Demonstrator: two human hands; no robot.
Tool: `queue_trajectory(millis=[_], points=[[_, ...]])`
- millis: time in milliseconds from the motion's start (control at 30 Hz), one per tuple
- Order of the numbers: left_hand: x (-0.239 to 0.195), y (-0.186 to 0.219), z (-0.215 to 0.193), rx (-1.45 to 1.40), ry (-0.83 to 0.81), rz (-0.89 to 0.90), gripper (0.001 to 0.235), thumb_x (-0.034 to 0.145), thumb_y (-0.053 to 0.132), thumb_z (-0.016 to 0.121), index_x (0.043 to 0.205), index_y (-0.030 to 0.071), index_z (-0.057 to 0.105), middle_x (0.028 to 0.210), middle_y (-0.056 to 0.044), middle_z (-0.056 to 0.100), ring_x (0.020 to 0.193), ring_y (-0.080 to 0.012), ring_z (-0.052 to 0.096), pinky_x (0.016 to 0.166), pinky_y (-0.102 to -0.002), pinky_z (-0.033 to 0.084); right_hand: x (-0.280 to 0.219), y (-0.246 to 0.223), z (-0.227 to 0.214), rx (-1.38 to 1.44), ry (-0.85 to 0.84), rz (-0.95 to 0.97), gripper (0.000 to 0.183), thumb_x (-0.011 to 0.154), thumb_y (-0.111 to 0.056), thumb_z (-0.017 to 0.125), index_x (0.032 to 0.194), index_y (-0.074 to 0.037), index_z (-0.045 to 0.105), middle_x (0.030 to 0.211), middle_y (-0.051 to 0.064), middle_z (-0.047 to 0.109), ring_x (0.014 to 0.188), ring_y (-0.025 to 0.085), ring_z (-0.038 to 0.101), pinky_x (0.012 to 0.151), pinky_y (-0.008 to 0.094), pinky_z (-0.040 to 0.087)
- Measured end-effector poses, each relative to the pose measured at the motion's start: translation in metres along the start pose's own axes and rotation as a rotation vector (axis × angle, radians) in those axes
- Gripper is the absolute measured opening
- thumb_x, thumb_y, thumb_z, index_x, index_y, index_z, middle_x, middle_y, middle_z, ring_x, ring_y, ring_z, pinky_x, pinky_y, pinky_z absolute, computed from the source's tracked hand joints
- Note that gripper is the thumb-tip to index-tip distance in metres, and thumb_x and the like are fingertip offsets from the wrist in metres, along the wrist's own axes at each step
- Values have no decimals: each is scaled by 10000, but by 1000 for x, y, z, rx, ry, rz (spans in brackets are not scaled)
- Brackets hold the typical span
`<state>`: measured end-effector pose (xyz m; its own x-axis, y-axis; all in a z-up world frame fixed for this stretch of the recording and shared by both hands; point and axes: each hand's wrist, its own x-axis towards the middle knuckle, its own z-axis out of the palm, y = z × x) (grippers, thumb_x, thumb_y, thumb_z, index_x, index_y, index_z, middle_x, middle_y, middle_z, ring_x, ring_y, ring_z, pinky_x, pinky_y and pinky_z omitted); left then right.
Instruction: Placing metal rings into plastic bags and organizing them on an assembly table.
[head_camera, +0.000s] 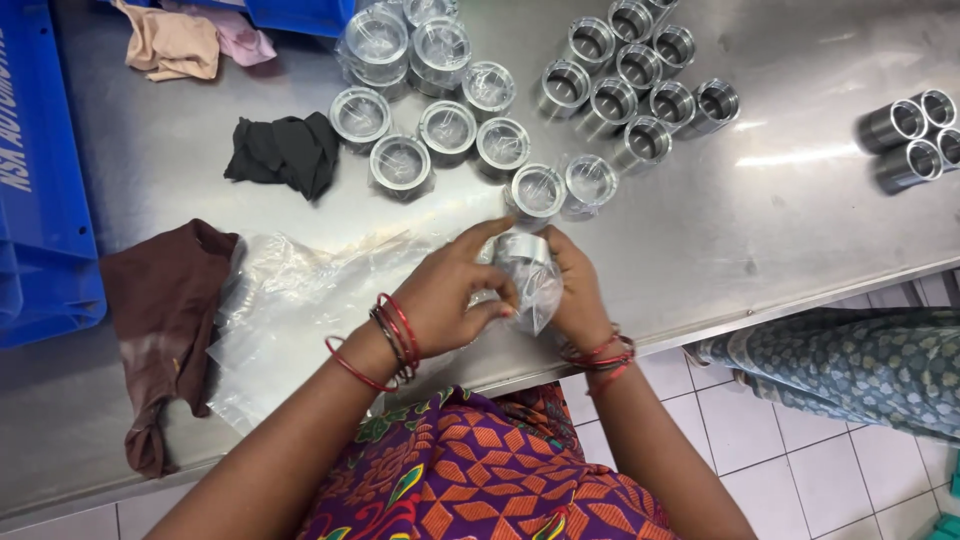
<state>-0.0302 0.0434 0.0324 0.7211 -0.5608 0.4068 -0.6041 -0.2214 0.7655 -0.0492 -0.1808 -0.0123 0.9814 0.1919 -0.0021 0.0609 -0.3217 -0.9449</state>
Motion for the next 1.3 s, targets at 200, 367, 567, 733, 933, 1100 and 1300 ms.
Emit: queue_trajectory(millis=[200,367,567,733,933,1100,1300], points=[[2,-12,23,-16,-139,-306,128,781,88,769,908,77,775,1212,-141,669,930,-301,724,831,-390,577,-25,-21,-32,594,-268,349,552,895,-169,690,1412,-116,502,1116,43,681,947,144,655,803,306,548],[2,2,33,-84,8,-275,178,797,45,734,975,37,730,1136,-148,665,897,-301,714,781,-372,576,-26,1,-37,-196,125,187,308,890,-74,735,1172,-65,610,1037,90,680,923,237,657,804,346,534],[2,-2,27,134,41,-490,91,835,104,747,923,102,766,998,-69,671,852,-279,712,755,-392,568,6,5,-56,-920,483,-59,365,697,50,666,1048,-8,586,1127,200,545,987,411,605,837,441,507],[20,-4,45,254,-77,-418,84,807,188,788,870,132,777,973,-33,680,902,-293,682,764,-424,557,54,43,-96,-519,364,-226,494,718,18,574,1207,-6,510,1265,208,457,1042,407,572,910,455,520],[35,-6,44,296,-186,-584,107,764,228,800,825,145,770,989,-7,684,952,-286,667,797,-428,551,111,53,-124,-752,662,-145,814,671,-184,906,1307,-2,430,1238,198,531,1153,422,492,979,531,440],[15,-27,45,140,2,-430,65,854,184,760,843,125,786,928,-36,724,827,-275,701,749,-406,554,81,48,-132,-591,536,25,869,715,-253,949,1367,-46,415,1178,163,613,1092,331,603,930,473,505],[7,-24,41,-195,55,-478,90,818,113,789,903,84,791,961,-57,790,822,-165,770,734,-303,603,6,-10,-121,329,-126,310,955,595,-207,933,1366,-47,393,1158,131,634,1012,224,658,901,374,565]])
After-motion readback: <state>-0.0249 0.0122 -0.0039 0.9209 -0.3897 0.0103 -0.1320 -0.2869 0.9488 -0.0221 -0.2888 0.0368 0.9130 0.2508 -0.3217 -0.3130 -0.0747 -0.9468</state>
